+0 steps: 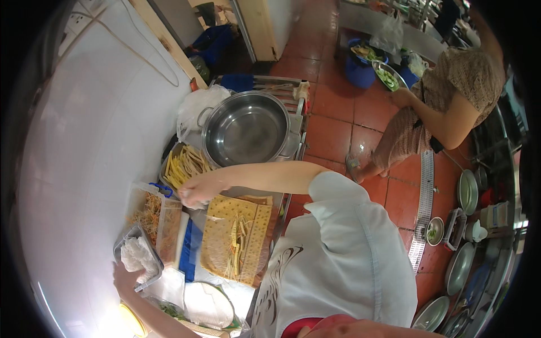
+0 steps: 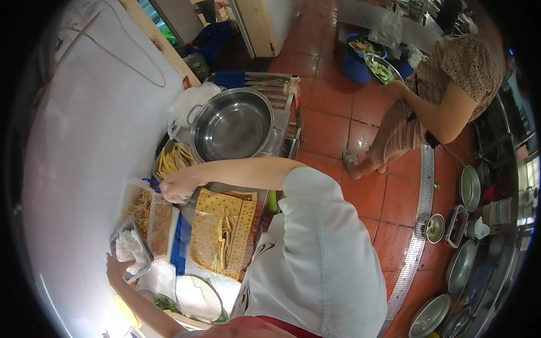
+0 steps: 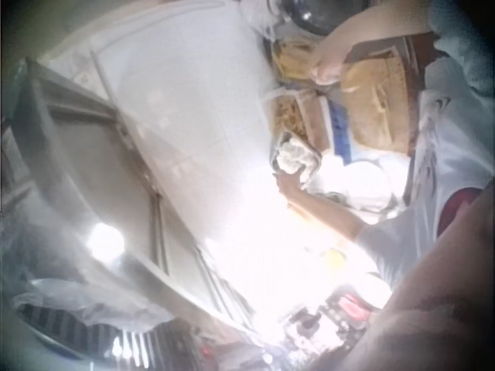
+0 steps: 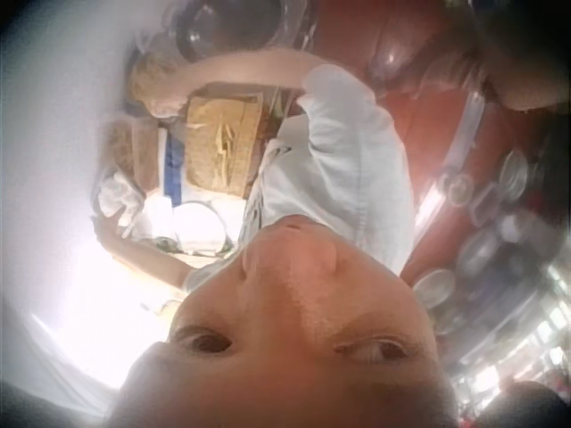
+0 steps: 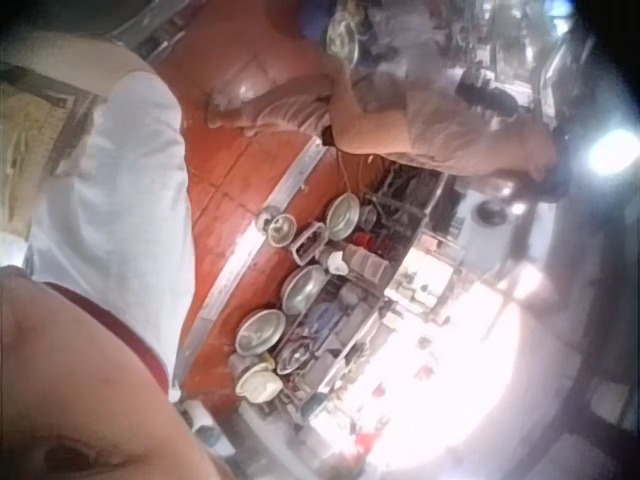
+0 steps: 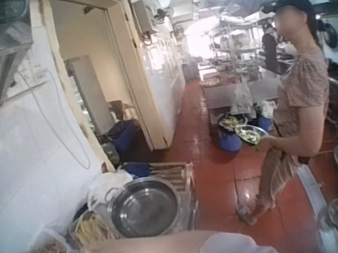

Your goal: The person assembles food rolls by placing a thin sheet on a mat, adding shredded vegetables and noodles, and rolling them up. The person repeats this process multiple times, placing the finished rolls into a basket.

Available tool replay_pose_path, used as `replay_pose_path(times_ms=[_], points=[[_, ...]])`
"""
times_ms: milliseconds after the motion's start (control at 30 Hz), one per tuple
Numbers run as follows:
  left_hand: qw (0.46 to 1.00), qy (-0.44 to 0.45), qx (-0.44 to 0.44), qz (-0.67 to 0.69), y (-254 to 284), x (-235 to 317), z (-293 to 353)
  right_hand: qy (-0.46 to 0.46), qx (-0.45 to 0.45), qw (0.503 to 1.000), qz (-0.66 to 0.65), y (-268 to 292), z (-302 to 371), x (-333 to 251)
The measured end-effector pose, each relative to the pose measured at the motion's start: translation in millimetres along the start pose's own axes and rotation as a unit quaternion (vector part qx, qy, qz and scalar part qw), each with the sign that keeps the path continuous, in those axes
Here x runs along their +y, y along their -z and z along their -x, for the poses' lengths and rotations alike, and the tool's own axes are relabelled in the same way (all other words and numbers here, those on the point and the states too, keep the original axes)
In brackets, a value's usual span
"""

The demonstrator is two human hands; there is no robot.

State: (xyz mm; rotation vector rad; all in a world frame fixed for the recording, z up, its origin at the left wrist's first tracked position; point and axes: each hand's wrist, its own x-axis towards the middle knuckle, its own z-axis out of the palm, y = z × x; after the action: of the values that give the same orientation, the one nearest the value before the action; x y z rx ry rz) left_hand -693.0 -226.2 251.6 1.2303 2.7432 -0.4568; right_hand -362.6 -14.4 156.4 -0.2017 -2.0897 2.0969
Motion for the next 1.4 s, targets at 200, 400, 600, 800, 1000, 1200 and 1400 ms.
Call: replay_pose_path(times_ms=[200,400,600,800,1000,1200,1400], points=[[0.942,0.019,0.333,-0.046,-36.7,19.0,6.6,-0.068,-0.067,0.995,0.034,-11.5,51.4,13.7],[0.921,0.193,0.326,0.095,-46.3,8.9,-2.6,-0.103,-0.064,0.992,0.046,-9.0,72.0,5.0],[0.932,0.192,0.3,-0.064,-77.7,-46.5,-19.9,-0.098,-0.053,0.994,0.018,-9.0,79.0,5.7],[0.893,0.171,0.31,-0.278,-76.9,-36.1,-4.1,-0.088,-0.039,0.995,0.023,-6.9,81.4,10.5],[0.875,0.077,0.471,-0.081,-79.5,-2.9,33.2,-0.11,-0.108,0.987,0.037,-25.4,57.9,9.1],[0.785,-0.261,0.065,0.558,-118.3,173.1,130.6,-0.067,-0.208,0.973,0.072,-41.2,14.5,48.9],[0.664,-0.112,-0.007,0.739,-179.5,176.8,136.5,-0.108,-0.138,0.984,-0.03,-44.9,17.4,80.8]])
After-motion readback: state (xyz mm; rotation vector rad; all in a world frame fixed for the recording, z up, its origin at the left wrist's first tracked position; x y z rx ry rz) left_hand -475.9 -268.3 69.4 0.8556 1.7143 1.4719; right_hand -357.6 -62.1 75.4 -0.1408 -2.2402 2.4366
